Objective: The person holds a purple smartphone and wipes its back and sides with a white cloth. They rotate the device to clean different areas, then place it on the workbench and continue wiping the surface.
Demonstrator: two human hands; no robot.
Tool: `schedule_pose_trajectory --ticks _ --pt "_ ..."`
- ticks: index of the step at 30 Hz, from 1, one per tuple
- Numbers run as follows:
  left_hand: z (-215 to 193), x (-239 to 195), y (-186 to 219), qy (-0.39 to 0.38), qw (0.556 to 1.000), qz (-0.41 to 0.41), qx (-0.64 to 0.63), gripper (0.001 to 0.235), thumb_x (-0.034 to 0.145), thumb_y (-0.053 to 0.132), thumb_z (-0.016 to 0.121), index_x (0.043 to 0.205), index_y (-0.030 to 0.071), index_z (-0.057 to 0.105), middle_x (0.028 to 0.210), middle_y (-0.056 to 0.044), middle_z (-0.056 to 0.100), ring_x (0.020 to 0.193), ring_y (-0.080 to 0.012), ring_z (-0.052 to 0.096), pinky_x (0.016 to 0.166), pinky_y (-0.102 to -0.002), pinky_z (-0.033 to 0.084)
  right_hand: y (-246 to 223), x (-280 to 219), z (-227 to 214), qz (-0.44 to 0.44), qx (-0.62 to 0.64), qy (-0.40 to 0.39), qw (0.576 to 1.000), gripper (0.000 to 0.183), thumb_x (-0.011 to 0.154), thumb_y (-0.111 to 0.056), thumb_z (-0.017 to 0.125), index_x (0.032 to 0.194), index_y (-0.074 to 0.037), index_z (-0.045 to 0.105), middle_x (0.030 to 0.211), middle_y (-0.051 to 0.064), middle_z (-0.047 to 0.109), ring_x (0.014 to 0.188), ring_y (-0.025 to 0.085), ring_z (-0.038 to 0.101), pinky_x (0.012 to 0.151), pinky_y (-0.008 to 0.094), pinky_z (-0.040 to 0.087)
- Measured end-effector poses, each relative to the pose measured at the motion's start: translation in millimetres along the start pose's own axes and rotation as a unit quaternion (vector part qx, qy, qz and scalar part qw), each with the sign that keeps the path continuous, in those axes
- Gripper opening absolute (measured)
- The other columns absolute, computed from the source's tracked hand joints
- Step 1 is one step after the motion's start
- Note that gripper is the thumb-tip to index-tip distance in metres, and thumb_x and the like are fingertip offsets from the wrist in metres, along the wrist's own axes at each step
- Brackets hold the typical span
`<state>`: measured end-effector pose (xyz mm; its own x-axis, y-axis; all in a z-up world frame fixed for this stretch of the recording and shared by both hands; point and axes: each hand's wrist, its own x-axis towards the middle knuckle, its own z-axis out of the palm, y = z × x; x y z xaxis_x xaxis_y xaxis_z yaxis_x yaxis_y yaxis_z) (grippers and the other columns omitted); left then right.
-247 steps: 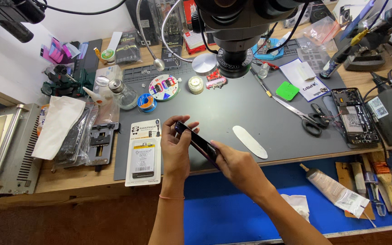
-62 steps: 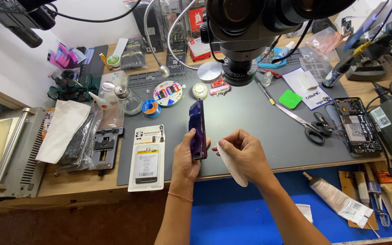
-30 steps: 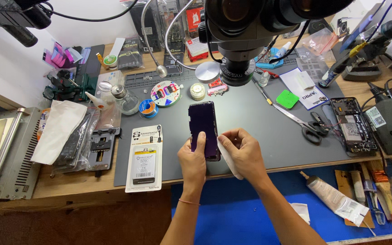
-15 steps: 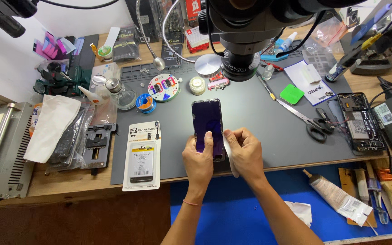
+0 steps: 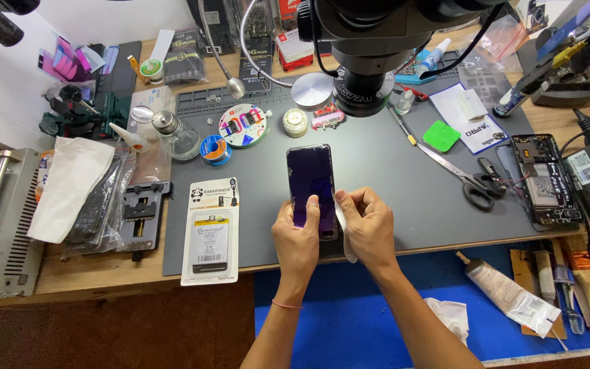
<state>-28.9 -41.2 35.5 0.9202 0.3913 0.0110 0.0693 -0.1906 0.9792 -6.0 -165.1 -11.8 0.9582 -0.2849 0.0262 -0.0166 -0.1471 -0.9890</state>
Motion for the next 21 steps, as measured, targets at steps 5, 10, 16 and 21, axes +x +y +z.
schedule_pose_trajectory --ticks 5,10,16,21 --pt "0 -3 -1 0.003 1.0 -0.008 -0.008 0.039 0.102 0.036 0.071 0.075 0.009 0.066 0.073 -0.005 0.059 0.074 -0.0113 0.056 0.071 -0.032 0.052 -1 -3 -2 0.004 -0.003 0.003 1.0 0.035 0.101 -0.033 0.076 0.078 -0.006 0.072 0.049 0.008 0.058 0.046 0.011 0.051 0.047 0.027 0.041" --pt "0 -2 -6 0.0 1.0 -0.008 -0.006 0.037 0.101 0.035 0.072 0.076 0.009 0.068 0.074 -0.004 0.059 0.075 -0.0114 0.056 0.073 -0.031 0.051 1 -5 -3 0.016 0.001 -0.018 1.0 0.032 0.099 -0.03 0.078 0.078 -0.006 0.072 0.048 0.008 0.059 0.046 0.012 0.05 0.047 0.027 0.042" --pt "-1 -3 -5 -0.006 1.0 -0.001 0.002 0.039 0.101 0.037 0.073 0.076 0.008 0.068 0.074 -0.006 0.06 0.075 -0.0117 0.057 0.072 -0.032 0.052 4 -1 4 0.002 0.004 0.021 1.0 0.034 0.1 -0.032 0.079 0.077 -0.008 0.073 0.05 0.006 0.059 0.047 0.01 0.051 0.047 0.026 0.041" --pt "0 -6 -3 -0.004 1.0 0.01 0.008 0.041 0.102 0.036 0.072 0.072 0.009 0.063 0.071 -0.004 0.054 0.07 -0.0114 0.054 0.067 -0.03 0.05 0 -1 5 -0.001 0.014 0.039 0.999 0.036 0.1 -0.033 0.078 0.077 -0.007 0.071 0.051 0.006 0.059 0.047 0.012 0.051 0.048 0.027 0.042"
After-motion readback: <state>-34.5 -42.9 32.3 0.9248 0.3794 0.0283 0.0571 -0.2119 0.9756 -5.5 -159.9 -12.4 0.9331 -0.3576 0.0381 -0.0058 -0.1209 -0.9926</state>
